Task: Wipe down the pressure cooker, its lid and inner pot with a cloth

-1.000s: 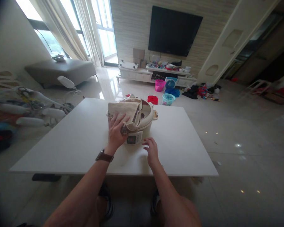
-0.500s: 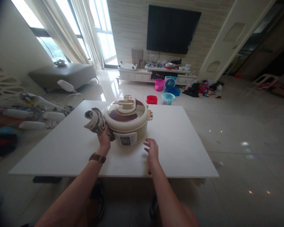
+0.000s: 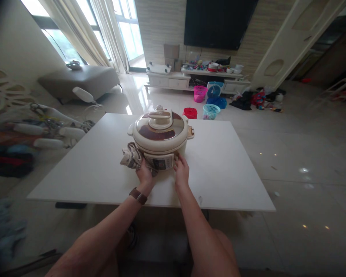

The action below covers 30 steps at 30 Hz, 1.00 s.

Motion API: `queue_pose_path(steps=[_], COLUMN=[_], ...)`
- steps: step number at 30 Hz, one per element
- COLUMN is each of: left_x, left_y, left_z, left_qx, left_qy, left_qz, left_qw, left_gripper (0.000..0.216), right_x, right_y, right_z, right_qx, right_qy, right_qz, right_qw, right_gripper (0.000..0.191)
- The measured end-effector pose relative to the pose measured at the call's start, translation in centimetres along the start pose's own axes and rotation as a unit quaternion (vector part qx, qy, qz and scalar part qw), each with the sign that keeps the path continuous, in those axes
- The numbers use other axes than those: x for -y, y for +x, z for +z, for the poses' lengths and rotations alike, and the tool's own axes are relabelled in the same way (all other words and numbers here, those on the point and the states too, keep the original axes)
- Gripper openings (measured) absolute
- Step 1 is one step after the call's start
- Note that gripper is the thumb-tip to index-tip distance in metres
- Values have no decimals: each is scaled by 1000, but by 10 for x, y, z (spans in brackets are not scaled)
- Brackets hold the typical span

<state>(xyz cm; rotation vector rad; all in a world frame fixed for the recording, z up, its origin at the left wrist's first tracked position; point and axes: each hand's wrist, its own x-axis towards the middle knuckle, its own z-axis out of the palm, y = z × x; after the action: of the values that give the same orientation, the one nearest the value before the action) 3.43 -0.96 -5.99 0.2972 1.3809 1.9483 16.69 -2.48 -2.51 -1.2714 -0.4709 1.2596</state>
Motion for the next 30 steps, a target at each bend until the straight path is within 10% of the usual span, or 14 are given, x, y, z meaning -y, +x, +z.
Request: queue_pose_path(steps=[7,30], left_x=[-21,-38], left_y=[-46,15], left_z=[-4,-1], left_qx=[13,46], left_qy=[26,15], left_qz=[20,30], left_qw=[999,998], left_gripper=[26,25], right_x=[-12,-34], right_y=[-2,4], right_z=[6,14], right_qx=[3,-32], right_qy=[0,2], right_qz=[-17,-143], right_qw=[1000,989], right_gripper=[63,66])
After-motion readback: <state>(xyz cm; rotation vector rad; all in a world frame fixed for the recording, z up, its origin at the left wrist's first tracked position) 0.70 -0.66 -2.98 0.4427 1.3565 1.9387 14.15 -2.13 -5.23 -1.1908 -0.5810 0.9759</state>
